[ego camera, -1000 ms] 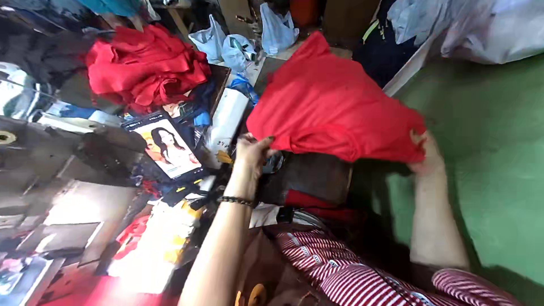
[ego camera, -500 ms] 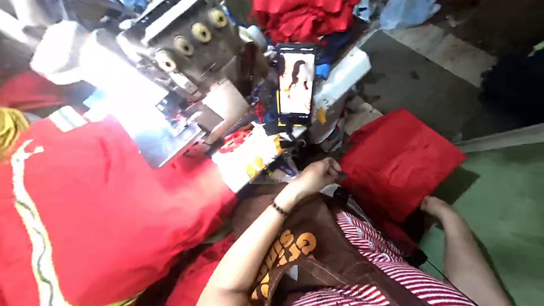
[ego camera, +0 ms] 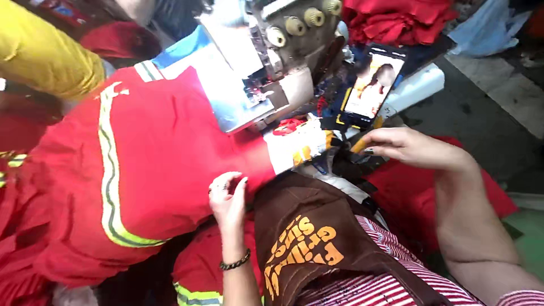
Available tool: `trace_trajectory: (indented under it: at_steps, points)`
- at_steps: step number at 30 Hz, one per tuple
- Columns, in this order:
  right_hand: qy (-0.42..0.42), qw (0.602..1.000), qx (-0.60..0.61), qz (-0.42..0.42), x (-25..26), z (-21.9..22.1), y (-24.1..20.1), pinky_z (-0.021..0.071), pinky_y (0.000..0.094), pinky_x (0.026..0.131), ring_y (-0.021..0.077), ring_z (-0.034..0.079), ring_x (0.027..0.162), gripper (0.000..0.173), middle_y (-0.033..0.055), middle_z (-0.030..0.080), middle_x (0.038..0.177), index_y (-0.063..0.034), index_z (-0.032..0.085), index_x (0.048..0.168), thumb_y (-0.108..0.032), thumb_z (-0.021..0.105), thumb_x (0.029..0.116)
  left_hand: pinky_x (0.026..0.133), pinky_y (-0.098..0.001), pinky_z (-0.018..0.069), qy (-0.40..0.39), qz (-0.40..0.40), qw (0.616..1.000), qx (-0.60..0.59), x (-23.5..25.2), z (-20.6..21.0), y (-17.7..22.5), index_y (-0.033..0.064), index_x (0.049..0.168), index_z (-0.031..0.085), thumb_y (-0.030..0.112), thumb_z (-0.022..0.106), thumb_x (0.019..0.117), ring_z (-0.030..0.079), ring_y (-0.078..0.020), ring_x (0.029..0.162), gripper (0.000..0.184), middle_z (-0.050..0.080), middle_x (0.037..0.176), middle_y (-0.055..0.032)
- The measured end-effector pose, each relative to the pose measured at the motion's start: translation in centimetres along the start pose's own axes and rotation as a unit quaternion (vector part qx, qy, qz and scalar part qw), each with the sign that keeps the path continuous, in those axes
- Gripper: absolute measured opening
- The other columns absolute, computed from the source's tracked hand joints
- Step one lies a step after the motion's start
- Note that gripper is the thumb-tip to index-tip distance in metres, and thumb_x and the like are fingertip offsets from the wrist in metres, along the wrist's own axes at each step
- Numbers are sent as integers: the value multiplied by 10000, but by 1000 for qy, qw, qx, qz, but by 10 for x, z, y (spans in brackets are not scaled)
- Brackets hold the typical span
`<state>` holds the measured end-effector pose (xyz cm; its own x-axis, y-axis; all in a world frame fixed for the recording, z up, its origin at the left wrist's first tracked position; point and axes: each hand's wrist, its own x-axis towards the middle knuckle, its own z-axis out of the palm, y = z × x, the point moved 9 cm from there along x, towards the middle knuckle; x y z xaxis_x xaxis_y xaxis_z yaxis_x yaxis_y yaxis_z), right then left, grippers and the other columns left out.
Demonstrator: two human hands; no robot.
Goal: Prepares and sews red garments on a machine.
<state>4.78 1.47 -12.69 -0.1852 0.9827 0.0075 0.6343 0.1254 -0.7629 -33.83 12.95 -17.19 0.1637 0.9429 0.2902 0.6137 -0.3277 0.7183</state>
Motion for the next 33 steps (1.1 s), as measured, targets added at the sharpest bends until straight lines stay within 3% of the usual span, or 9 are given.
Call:
trace_trajectory:
  at_steps: [1,3,7,11,17,25,29,31,33]
  points:
    - [-17,999,2,-45,18,10,-17,582,329,850,98,681,929,185,19,721,1038,-94,735,1111,-97,599,986,1019,-496,470,3,20,999,41,-1,7,-2,-4,1073,742,164,764,880,637,-312,1129,257,705,1128,-182]
    - [-44,992,-6,-120,47,30,-44,585,322,850,101,687,937,169,22,724,1020,-91,743,1088,-119,616,981,1002,-559,449,29,47,994,92,-2,15,-5,26,1047,767,191,763,884,627,-384,1117,232,709,1105,-189]
    - [-86,975,9,-206,80,60,-78,567,282,847,91,677,932,134,39,717,982,-58,736,1032,-103,620,982,925,-431,513,52,40,996,53,-1,5,-6,35,882,765,148,786,854,676,-255,966,118,730,930,-116]
    - [-131,971,38,-197,92,79,-76,551,285,865,96,663,947,149,50,709,980,-39,739,1034,-102,610,994,927,-448,515,14,64,996,67,-1,1,-8,49,950,776,145,768,873,678,-261,992,124,734,983,-117]
    - [-101,985,14,-141,79,61,-61,563,393,889,209,705,962,196,142,732,1040,14,722,1139,-58,613,994,959,-521,496,-29,104,992,71,-3,4,-12,-16,988,753,173,685,962,663,-375,1039,202,705,1036,-241]
    - [-87,987,117,70,19,60,8,589,324,812,159,704,841,195,136,725,978,35,690,1157,-22,569,1015,930,-257,521,-8,60,996,-70,3,0,-21,-134,995,680,11,641,959,654,-162,1024,155,683,1017,-206]
    - [-98,973,199,62,21,83,-5,609,323,795,164,718,838,191,147,726,971,55,685,1146,-7,555,1019,869,-196,525,66,-3,983,-170,5,-17,-11,-131,1054,571,-30,552,980,620,-19,939,127,634,983,-61]
    - [-111,956,269,39,40,107,-27,618,340,785,177,726,830,221,151,731,950,70,682,1135,-32,508,1044,870,-172,499,102,25,980,-170,3,-37,15,-131,1089,533,-39,494,1001,581,13,949,133,593,1004,-27]
    - [-145,914,379,15,69,139,-53,609,327,803,148,723,859,311,109,738,983,67,652,1189,-124,431,1085,890,-179,515,97,87,976,-173,-2,-57,50,-29,1098,539,-14,489,1016,596,30,983,97,613,1024,57]
